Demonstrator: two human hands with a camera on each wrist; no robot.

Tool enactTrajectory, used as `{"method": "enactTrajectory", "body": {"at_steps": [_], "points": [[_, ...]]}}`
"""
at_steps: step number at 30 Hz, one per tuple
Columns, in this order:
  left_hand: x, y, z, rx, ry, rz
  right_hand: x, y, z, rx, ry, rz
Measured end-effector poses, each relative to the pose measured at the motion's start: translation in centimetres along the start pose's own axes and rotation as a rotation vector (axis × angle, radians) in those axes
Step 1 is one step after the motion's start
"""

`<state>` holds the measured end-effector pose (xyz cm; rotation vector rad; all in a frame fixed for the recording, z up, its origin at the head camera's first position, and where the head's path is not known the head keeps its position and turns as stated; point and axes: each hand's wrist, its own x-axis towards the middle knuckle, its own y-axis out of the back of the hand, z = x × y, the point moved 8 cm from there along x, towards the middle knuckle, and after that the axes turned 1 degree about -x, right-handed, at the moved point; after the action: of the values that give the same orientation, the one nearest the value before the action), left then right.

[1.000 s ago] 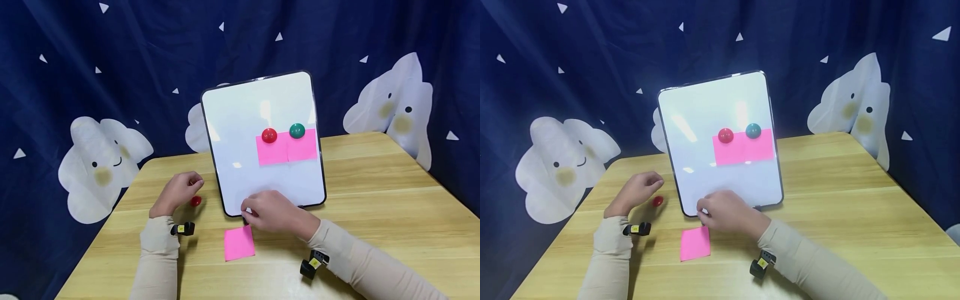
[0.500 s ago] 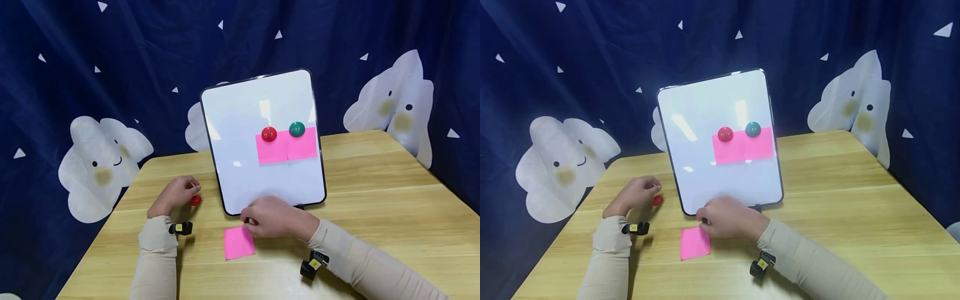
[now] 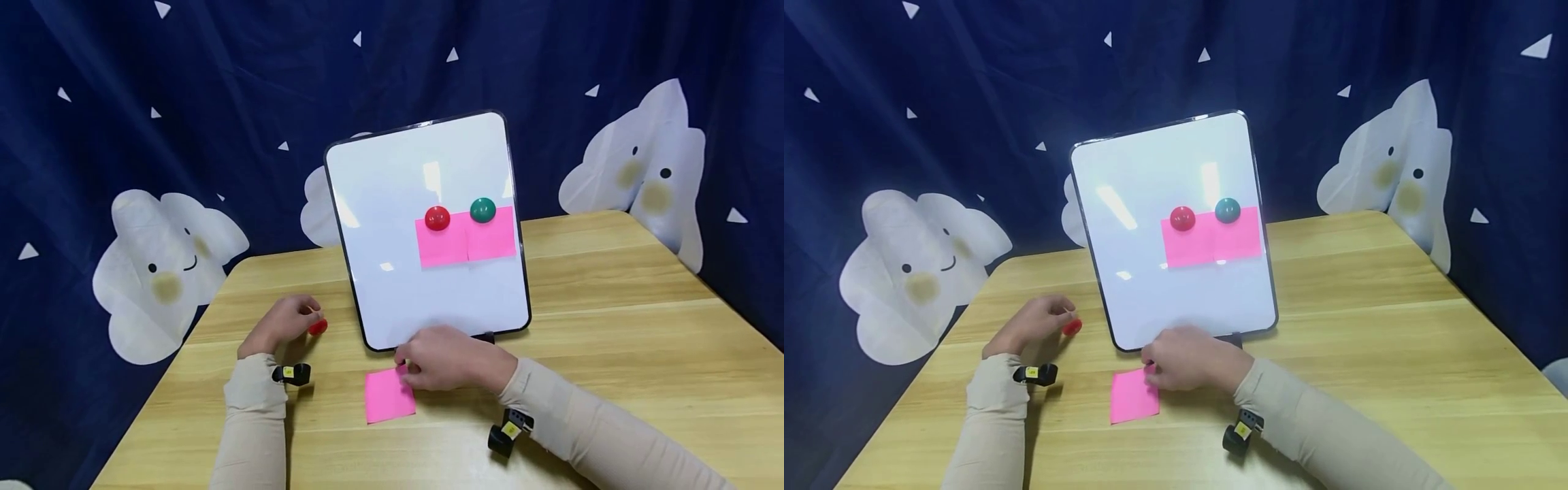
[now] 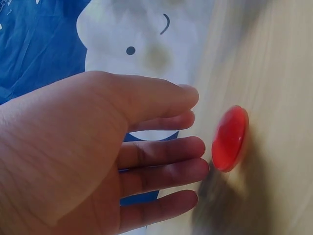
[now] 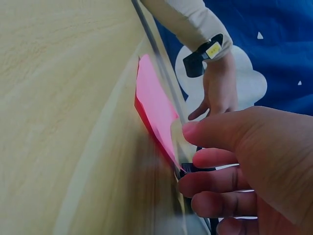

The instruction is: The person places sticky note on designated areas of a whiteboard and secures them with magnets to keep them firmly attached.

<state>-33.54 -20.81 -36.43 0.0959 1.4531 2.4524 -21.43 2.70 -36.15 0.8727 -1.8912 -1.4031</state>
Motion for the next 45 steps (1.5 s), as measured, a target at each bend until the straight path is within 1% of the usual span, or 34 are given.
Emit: {"method": "enactTrajectory", "body": {"at_steps": [4, 7, 13, 18, 29, 36, 45], "points": [[-0.1, -0.1, -0.3, -0.006, 0.011, -0.005, 0.1, -0.2, 0.1, 0.0, -0.006, -0.004], [-0.1, -0.2, -0.4, -0.006, 0.006, -0.01, 0.2, -0.3, 0.0, 0.0, -0.001, -0.011], [0.1, -0.3, -0.8, -0.01, 0.008, 0.003, 0.1, -0.9, -0.1, -0.004, -0.018, -0.047], [0.0, -0.5, -0.9, -0.01, 0.002, 0.007, 0.0, -1.2, -0.1, 0.016, -0.03, -0.073], [-0.1, -0.7, -1.1, -0.037, 0.024, -0.011, -0.1, -1.4, -0.2, 0.057, -0.043, -0.099], [-0.1, -0.9, -1.4, -0.051, 0.038, -0.023, 0.0, -1.5, -0.3, 0.044, -0.017, -0.097], [-0.2, -1.0, -1.5, -0.048, 0.03, -0.034, -0.2, -1.4, -0.2, 0.066, -0.058, -0.111]]}}
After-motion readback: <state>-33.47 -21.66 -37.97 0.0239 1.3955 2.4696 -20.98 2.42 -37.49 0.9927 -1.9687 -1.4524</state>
